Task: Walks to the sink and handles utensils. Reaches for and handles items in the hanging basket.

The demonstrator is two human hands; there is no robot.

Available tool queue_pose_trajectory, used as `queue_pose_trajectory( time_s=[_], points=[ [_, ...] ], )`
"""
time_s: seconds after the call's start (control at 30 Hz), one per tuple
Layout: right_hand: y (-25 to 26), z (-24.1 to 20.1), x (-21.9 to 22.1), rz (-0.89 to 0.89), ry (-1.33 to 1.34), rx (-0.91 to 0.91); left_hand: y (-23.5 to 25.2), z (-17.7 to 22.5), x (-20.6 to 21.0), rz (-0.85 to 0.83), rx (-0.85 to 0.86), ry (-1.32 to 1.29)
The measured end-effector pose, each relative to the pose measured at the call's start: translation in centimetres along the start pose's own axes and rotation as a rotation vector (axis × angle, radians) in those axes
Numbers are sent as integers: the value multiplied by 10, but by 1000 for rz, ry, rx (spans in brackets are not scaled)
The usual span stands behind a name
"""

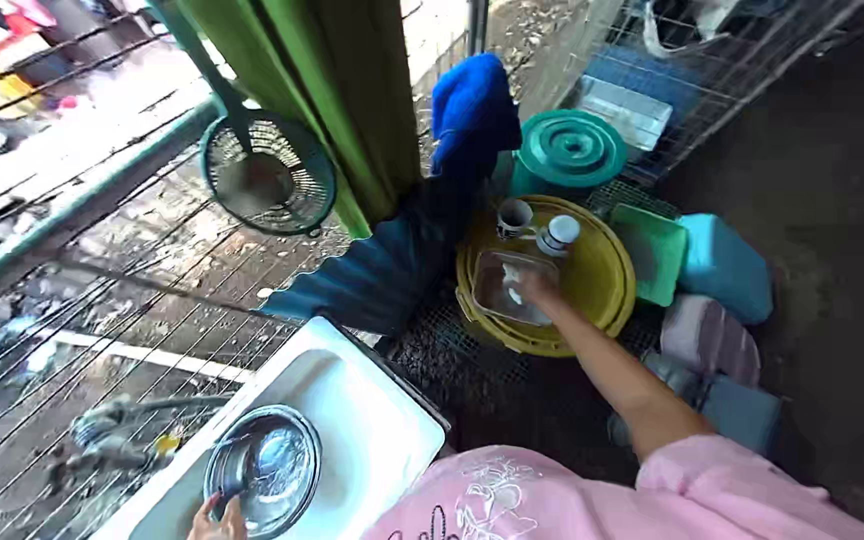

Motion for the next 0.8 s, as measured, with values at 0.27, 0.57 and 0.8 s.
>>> queue_pose_trajectory(
  time_s=[0.27,0.57,0.8],
  points=[
    [-67,-102,-6,-160,-18,-348,14,111,-173,210,171,-101],
    [-246,-325,158,-1010,358,-735,-19,181,-372,452,564,-88],
    [-291,-450,302,-1148,716,-71,-24,39,-248,-488,198,94]
  ],
)
Point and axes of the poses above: each hand's wrist, its own y-axis towards the middle knuckle, its own x-axis out of the palm, z = x × y, the point moved 4 cm from there along y, towards the middle knuckle, and after that the axes turned 7 degrees about x, right-handed, at the moved point
